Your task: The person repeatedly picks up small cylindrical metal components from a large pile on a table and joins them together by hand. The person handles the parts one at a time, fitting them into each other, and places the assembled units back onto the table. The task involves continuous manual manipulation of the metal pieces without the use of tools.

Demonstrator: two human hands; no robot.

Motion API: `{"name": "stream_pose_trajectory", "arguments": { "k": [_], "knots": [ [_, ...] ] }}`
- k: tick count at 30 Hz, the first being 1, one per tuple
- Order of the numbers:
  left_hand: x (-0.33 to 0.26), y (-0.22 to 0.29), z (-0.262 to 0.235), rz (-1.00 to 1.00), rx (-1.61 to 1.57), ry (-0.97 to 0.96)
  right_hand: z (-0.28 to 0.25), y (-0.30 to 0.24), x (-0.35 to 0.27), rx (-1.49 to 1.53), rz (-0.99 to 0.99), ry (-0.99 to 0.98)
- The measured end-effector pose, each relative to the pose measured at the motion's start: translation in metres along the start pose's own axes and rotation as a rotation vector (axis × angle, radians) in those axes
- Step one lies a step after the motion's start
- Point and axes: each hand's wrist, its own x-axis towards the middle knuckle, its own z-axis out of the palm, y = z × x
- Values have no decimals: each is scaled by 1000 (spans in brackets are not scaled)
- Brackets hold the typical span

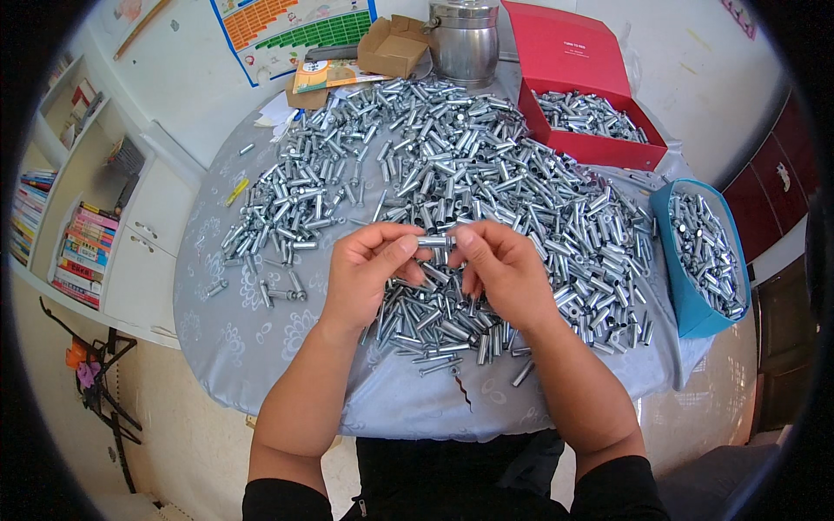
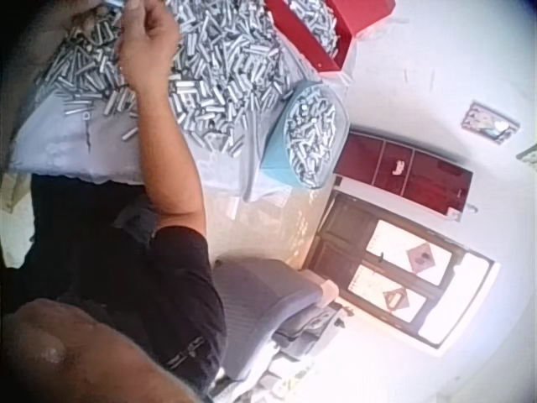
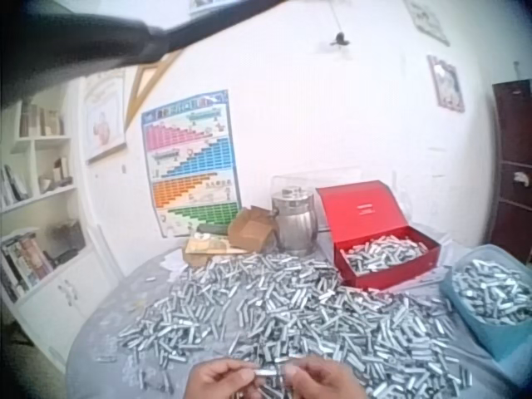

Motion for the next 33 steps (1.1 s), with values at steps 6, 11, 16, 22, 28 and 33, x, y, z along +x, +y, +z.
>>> {"name": "stream_pose_trajectory", "arguments": {
  "k": [6, 11, 16, 22, 28, 33],
  "knots": [
    [0, 0, 0, 4, 2, -5, 5, -3, -3, 29, -90, 28],
    [-1, -2, 0, 0, 1, -28, 3, -1, -2, -31, -25, -23],
    [0, -2, 0, 8, 16, -29, 5, -2, -3, 32, -38, -6],
    [1, -2, -1, -9, -11, -20, 7, -3, -4, 8, -139, 50],
    [-1, 0, 2, 12, -7, 20, 4, -1, -2, 7, -85, 0],
    [-1, 0, 1, 9, -7, 22, 2, -1, -1, 7, -17, 2]
  ]
}}
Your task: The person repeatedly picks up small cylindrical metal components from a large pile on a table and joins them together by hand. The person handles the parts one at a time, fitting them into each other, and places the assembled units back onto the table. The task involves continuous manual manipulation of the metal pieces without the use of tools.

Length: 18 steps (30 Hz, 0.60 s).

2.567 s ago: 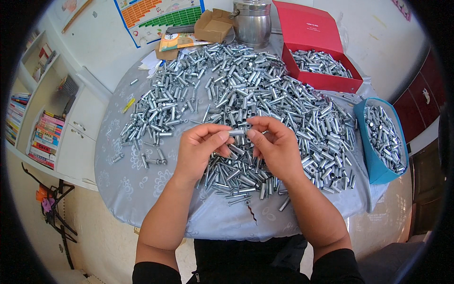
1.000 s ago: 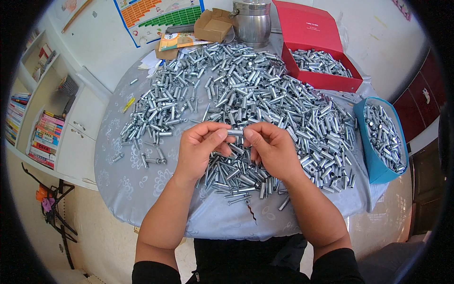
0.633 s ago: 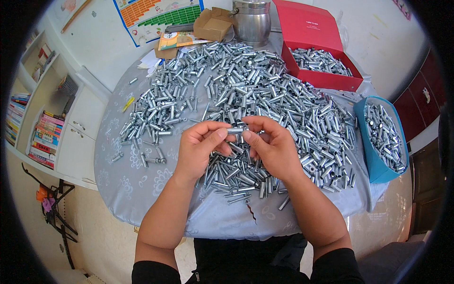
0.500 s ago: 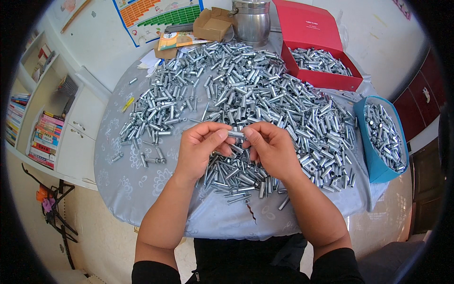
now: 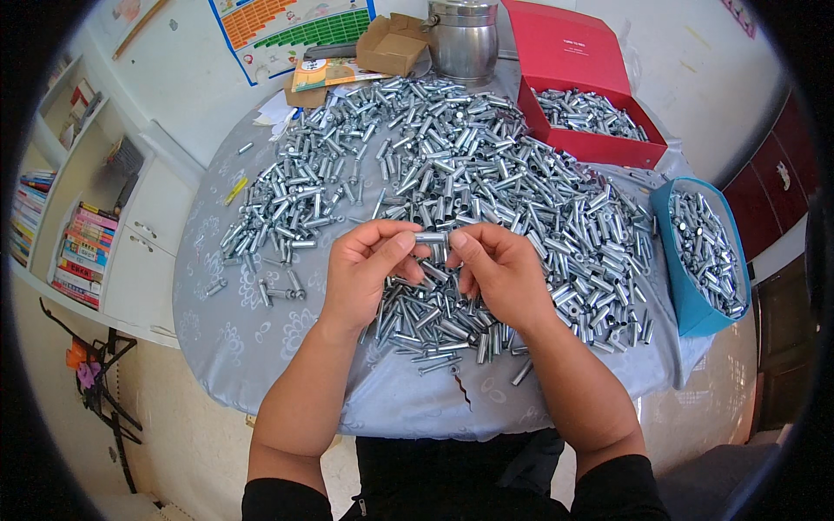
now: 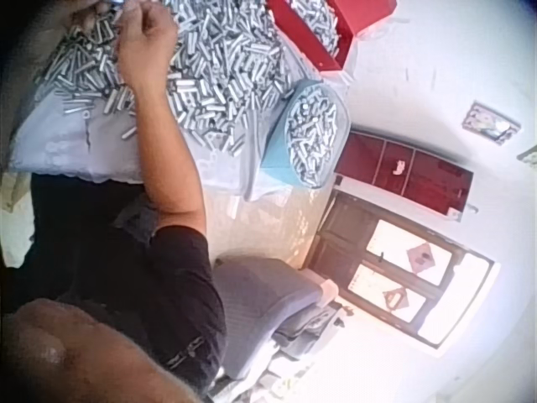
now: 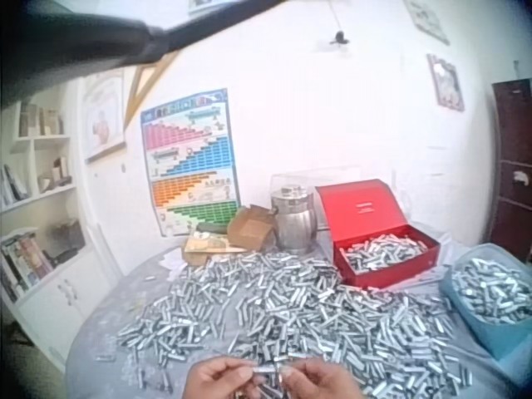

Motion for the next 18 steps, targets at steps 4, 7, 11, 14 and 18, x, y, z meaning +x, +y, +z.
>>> {"name": "stream_pose_trajectory", "arguments": {
  "k": [4, 7, 11, 14, 18],
  "knots": [
    [1, -1, 1, -9, 12, 12, 1, 5, 0, 16, -14, 28],
    [1, -1, 2, -13, 21, 33, 3, 7, -1, -58, -115, 60],
    [1, -1, 1, -23, 8, 51, 4, 12, 0, -132, -226, 89],
    [1, 0, 1, -61, 20, 65, 3, 13, 1, -188, -298, 101],
    [1, 1, 1, -94, 11, 73, 5, 7, -1, -195, -310, 99]
  ]
}}
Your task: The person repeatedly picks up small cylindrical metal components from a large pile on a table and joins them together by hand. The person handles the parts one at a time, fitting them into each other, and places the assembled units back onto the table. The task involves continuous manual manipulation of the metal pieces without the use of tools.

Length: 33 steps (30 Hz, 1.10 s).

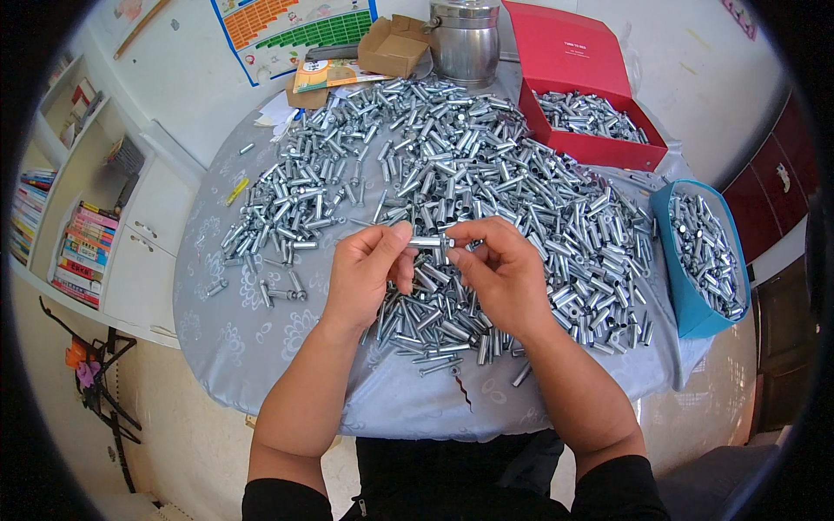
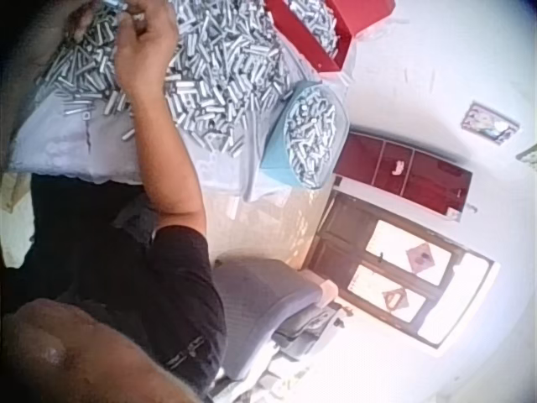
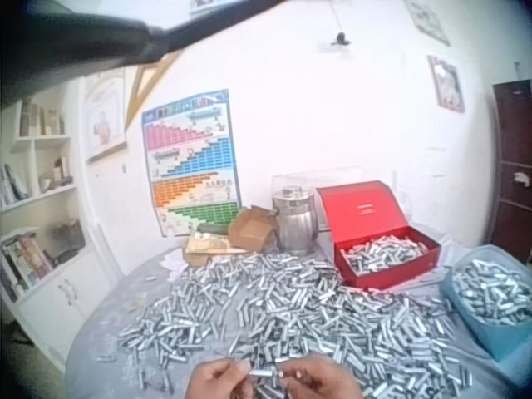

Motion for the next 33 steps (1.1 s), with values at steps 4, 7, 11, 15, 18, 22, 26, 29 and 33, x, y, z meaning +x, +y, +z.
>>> {"name": "stream_pose_trajectory", "arguments": {
  "k": [4, 7, 11, 15, 18, 22, 26, 29, 33],
  "knots": [
    [0, 1, 2, -52, 7, 55, 0, 2, 0, -66, -87, -14],
    [0, 2, -2, -124, -44, 71, -1, -3, -1, -151, -195, -18],
    [2, 2, -5, -118, -54, 85, 0, -3, -1, -149, -205, 7],
    [2, 3, -1, -111, -42, 114, 0, -9, 0, -108, -112, 63],
    [1, 2, 3, -97, -10, 103, -1, -8, 0, -120, -95, -17],
    [0, -1, 2, -95, 3, 36, -3, 4, -2, -210, -84, -128],
    [1, 0, -1, -59, -3, 96, -2, 2, -1, -156, -9, -3],
    [2, 1, -2, -38, -15, 88, -3, -4, 0, -151, -32, 85],
    [-1, 3, 1, -37, -1, 27, 0, 1, -2, -93, 11, 24]
  ]
}}
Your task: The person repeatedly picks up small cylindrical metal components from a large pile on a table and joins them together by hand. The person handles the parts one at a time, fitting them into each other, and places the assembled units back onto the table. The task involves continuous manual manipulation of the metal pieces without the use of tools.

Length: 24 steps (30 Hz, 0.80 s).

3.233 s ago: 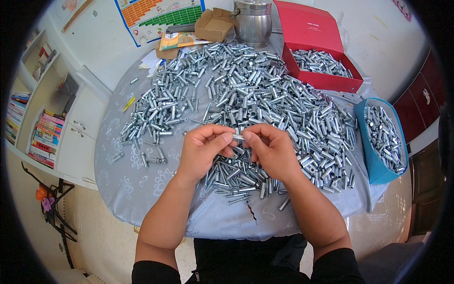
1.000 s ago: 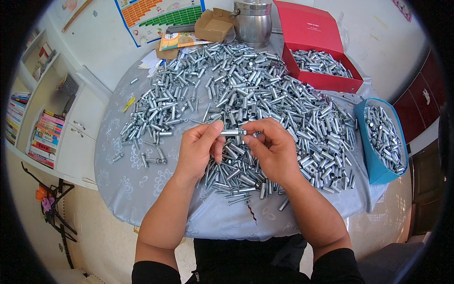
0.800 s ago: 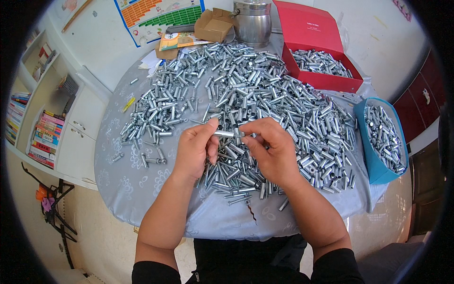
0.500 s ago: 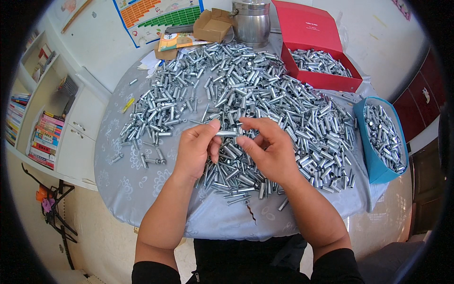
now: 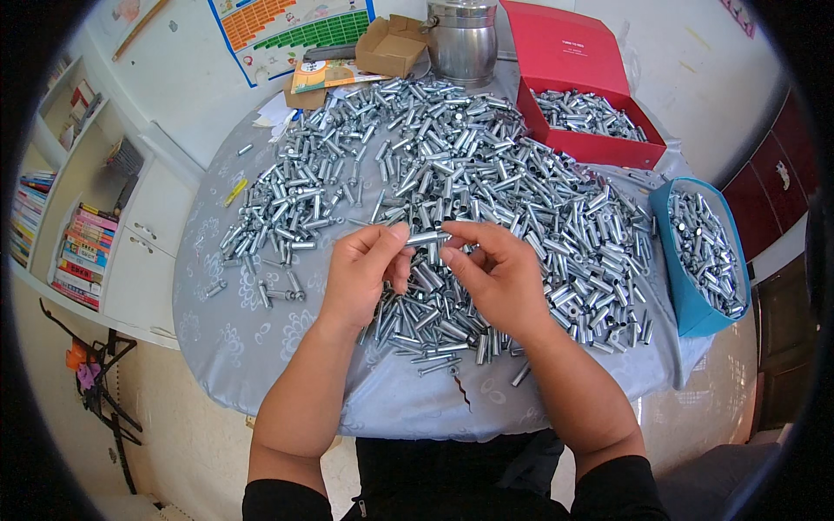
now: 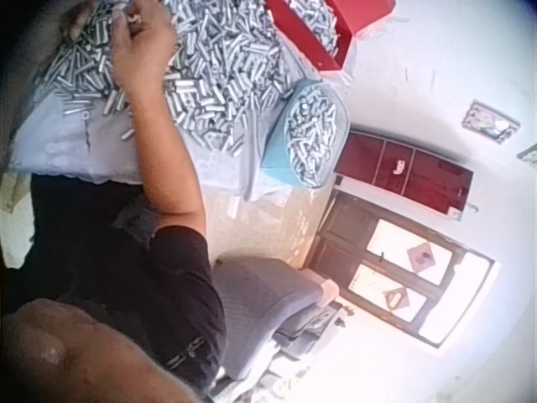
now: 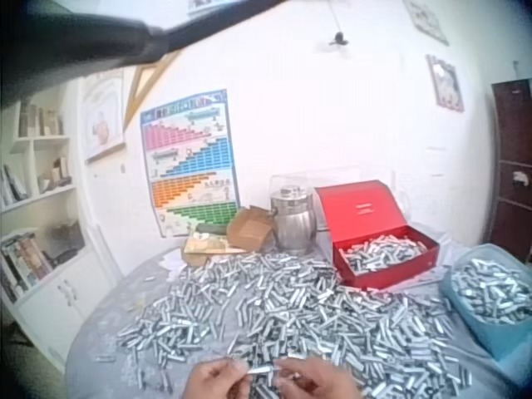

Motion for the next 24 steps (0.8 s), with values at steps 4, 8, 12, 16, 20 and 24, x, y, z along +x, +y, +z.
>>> {"name": "stream_pose_trajectory", "arguments": {
  "k": [4, 8, 12, 16, 20, 24],
  "knots": [
    [1, -1, -1, 9, 2, -43, -3, 3, 0, -49, -6, -32],
    [1, -1, 0, 60, 31, -77, 1, 0, -1, -86, -52, -34],
    [2, -4, -1, 72, 23, -119, 0, 3, 0, -50, -22, -34],
    [1, 1, -1, 65, -4, 2, 0, 4, 0, 22, 87, 33],
    [7, -3, -12, 133, -11, 25, 2, 3, 3, 86, 100, 134],
    [4, -1, -6, 121, 28, -85, 2, 2, 2, 130, 92, 113]
  ]
}}
